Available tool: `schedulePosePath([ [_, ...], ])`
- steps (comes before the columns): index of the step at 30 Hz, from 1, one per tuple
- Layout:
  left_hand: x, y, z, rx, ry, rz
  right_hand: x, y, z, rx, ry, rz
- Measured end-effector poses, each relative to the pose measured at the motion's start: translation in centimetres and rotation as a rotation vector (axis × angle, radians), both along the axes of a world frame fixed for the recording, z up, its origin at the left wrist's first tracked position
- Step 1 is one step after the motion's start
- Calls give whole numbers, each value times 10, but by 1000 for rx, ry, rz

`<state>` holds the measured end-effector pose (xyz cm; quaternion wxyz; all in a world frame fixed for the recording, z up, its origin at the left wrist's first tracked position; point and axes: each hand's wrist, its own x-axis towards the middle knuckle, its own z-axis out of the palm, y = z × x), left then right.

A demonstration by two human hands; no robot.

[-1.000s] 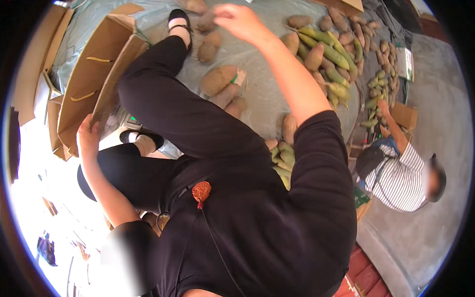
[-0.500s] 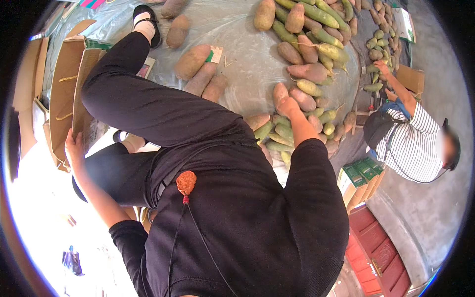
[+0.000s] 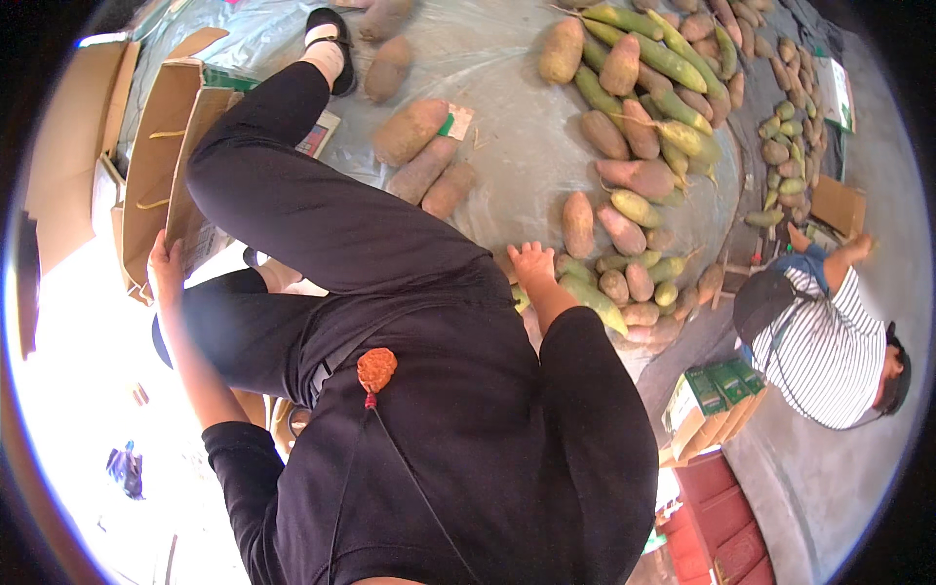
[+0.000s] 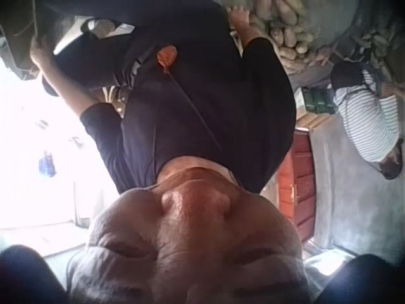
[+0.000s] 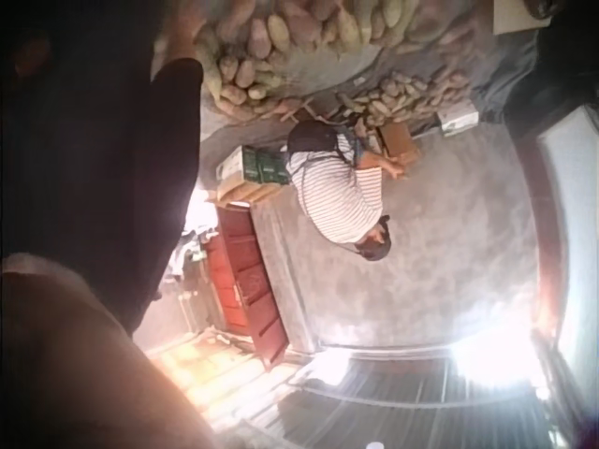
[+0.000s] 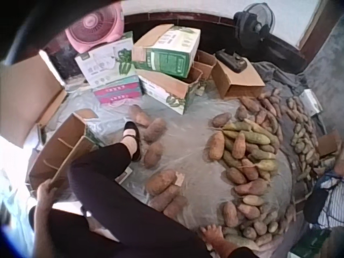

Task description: Picking up lotus roots from the floor, weighing them, and placing them into cardboard boxes.

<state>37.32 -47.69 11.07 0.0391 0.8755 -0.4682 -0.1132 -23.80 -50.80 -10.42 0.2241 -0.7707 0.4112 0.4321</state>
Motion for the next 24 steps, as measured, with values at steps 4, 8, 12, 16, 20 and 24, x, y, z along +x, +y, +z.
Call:
schedulePosePath([
  [4,-9,-5,1,9,-39,45,4,-5,-6,-31,37,115],
  [8,-14,-5,9,108,16,147,12,-5,-6,9,-22,6],
  [12,-24,-5,11,-8,-74,63,7,-4,-10,99,-8,44],
  [16,-35,-18,19,-10,1,87,-27,21,-43,1,-124,179],
  [20,-34,-10,22,-68,-22,66,-16,-8,-36,180,69,-172],
  [24,-35,-10,27,-57,10,54,-12,-56,4,125,121,-317],
])
